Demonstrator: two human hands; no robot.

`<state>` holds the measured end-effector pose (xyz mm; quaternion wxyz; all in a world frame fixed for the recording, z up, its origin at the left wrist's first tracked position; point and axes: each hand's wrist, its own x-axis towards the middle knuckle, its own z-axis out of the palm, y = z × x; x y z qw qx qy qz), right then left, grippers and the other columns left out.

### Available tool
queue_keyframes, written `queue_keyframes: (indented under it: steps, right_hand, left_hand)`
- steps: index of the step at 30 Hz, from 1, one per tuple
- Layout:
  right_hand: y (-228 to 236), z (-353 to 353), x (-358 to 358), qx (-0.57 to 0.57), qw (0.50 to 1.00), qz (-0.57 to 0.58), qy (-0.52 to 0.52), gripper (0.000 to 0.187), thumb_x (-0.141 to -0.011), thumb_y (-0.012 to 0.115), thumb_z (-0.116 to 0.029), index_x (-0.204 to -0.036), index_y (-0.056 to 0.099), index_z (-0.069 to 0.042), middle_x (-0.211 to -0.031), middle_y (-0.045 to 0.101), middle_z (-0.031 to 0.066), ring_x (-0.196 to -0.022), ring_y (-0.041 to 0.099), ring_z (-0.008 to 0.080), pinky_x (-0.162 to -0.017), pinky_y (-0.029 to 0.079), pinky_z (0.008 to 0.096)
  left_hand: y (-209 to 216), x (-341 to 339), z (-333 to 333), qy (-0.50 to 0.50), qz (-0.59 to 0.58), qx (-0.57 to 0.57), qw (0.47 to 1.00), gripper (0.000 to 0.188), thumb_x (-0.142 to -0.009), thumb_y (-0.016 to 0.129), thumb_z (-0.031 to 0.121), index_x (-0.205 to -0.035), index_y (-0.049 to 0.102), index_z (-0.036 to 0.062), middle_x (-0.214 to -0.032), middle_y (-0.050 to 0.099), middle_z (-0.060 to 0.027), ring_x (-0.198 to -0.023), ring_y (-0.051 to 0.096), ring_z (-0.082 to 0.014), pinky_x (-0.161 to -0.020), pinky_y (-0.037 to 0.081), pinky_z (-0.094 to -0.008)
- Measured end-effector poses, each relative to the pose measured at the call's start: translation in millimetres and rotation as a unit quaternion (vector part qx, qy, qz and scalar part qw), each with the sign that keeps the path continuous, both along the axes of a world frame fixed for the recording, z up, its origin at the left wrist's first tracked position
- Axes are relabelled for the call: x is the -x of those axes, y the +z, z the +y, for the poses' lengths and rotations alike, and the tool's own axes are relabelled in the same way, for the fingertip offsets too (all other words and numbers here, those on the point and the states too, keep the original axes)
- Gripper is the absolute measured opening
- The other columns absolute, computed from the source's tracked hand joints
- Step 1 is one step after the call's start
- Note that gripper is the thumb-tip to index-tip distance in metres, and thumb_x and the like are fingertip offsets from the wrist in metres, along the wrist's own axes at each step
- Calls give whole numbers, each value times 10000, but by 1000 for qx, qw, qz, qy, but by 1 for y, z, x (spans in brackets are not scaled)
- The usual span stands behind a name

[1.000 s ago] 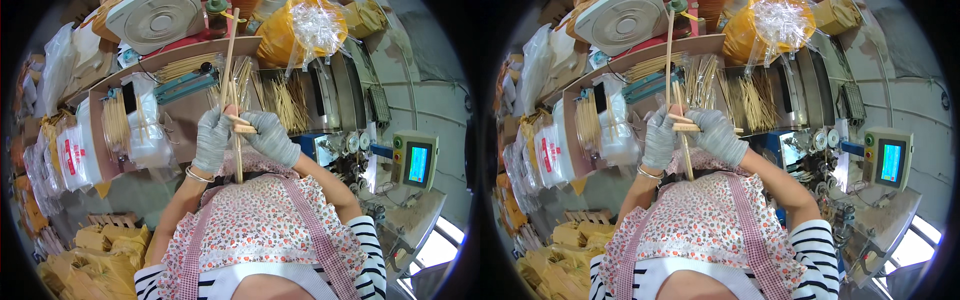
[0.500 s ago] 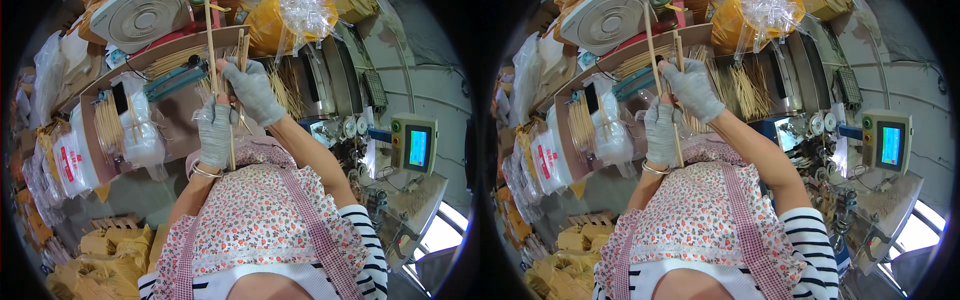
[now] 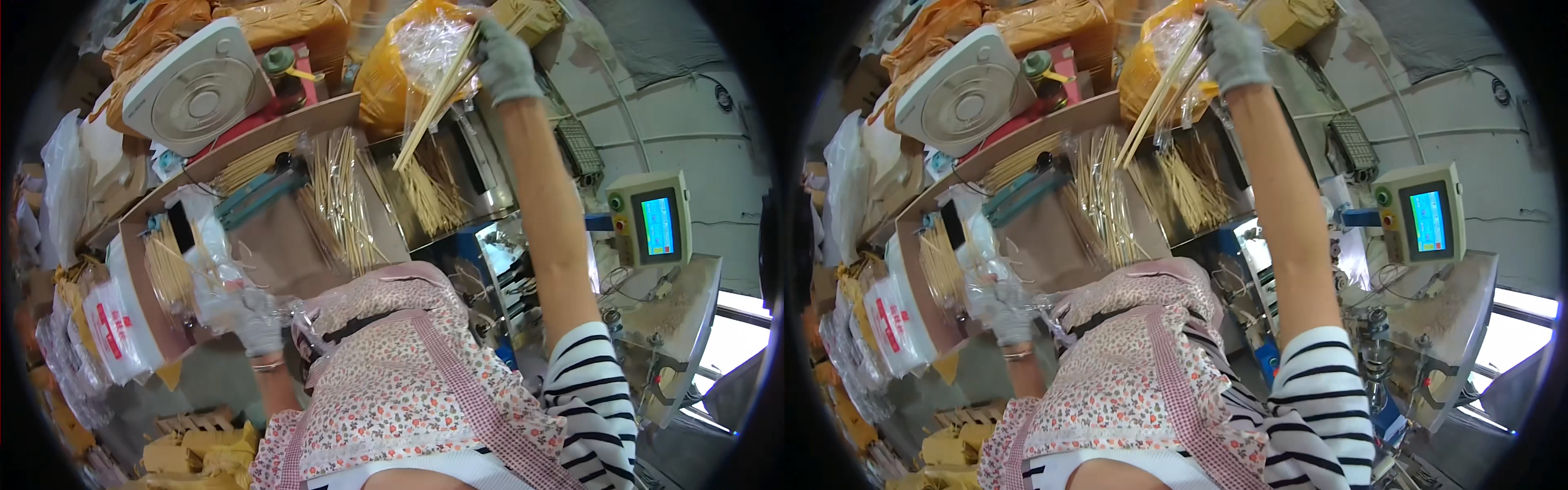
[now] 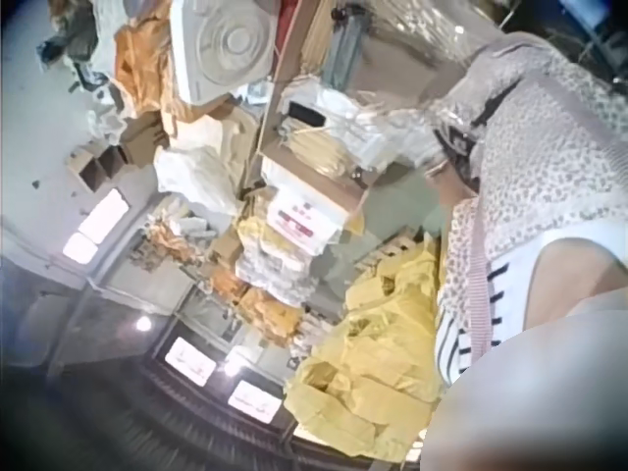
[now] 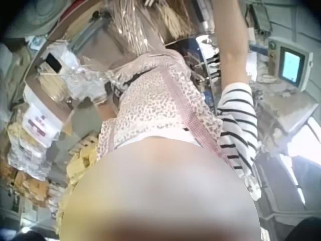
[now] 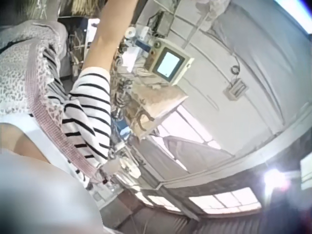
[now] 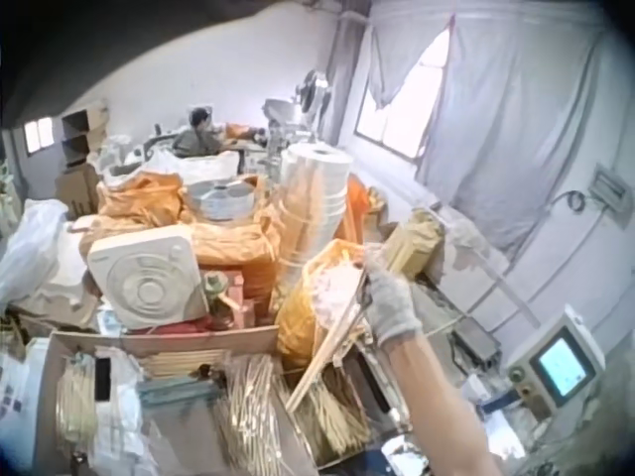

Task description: Gathering and packaging thin bamboo sticks into plastic sleeves at a production station.

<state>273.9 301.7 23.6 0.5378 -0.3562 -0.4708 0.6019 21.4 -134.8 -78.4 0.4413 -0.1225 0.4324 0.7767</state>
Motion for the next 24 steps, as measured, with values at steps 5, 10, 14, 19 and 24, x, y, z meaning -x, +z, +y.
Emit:
queue_keyframes:
  steps: [5, 10, 14, 19, 24]
  right_hand:
    - [9, -56, 12, 60, 996, -10, -62, 143, -805, 666, -163, -853, 631, -33, -768, 613, 40, -580, 507, 72, -481, 383, 213]
    - [1, -63, 9, 57, 995, 45, -73, 141, -792, 680, -151, -816, 612, -30, -740, 599, 38, -556, 484, 64, -461, 365, 198]
    - [3, -71, 7, 90, 990, 63, -88, 167, -787, 679, -128, -804, 602, 20, -693, 566, 39, -486, 444, 75, -403, 320, 191]
    - [-1, -72, 7, 100, 986, 71, -111, 159, -795, 668, -123, -792, 611, 25, -641, 522, 20, -477, 417, 67, -404, 311, 194]
    - [0, -78, 9, 108, 987, 61, -102, 146, -801, 659, -116, -794, 613, 22, -630, 509, 12, -476, 411, 66, -410, 305, 193]
  left_hand:
    - [45, -3, 43, -64, 68, 13, 996, 235, -941, 441, 321, -859, 521, 116, -483, 231, 75, -381, 198, -37, -346, 175, -211]
    - [29, -12, 54, -49, -1, 28, 998, 242, -935, 453, 328, -847, 535, 118, -485, 243, 70, -375, 199, -45, -350, 186, -209]
    - [14, -13, 50, -91, -5, 13, 996, 247, -936, 447, 326, -837, 547, 123, -489, 264, 68, -373, 214, -50, -354, 196, -209]
    - [8, -10, 48, -113, -8, -27, 993, 234, -936, 450, 314, -834, 545, 125, -484, 255, 75, -368, 217, -47, -352, 200, -209]
    - [16, -14, 52, -103, -17, -5, 994, 253, -944, 434, 315, -844, 549, 113, -487, 236, 70, -376, 204, -51, -355, 189, -210]
